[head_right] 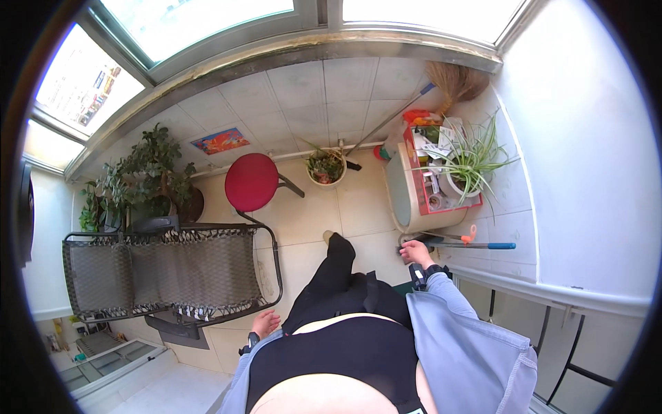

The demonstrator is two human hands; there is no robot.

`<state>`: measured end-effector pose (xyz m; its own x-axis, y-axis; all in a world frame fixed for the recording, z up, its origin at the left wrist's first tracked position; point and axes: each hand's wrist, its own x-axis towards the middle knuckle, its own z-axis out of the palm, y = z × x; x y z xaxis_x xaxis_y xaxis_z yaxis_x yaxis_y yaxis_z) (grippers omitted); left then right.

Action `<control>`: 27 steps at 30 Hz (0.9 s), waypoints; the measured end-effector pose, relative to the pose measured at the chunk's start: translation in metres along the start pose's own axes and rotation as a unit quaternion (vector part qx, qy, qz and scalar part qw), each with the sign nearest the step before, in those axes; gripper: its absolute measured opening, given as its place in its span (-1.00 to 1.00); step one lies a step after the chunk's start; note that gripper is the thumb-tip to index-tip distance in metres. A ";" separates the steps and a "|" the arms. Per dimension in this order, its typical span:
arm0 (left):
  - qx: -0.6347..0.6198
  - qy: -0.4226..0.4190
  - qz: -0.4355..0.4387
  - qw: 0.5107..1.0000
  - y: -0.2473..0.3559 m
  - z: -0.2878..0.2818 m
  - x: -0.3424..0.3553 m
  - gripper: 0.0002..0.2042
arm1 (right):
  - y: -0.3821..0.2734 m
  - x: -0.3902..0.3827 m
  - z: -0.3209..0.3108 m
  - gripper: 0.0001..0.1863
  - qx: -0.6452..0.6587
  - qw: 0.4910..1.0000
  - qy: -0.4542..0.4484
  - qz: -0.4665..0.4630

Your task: Sweeping the floor of a house using a broom and dustpan.

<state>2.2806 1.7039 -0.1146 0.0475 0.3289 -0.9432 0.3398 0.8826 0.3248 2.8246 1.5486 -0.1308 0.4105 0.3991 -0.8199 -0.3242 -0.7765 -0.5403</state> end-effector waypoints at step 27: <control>-0.119 -0.001 0.054 0.991 0.067 0.048 0.052 -0.74 | -0.164 0.070 0.040 -0.81 -0.131 0.985 -0.087 -0.075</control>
<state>2.3507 1.7635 -0.1451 0.0731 0.4252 -0.9021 0.1011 0.8967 0.4309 2.8723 1.7237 -0.1067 0.2769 0.5785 -0.7672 -0.0317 -0.7925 -0.6090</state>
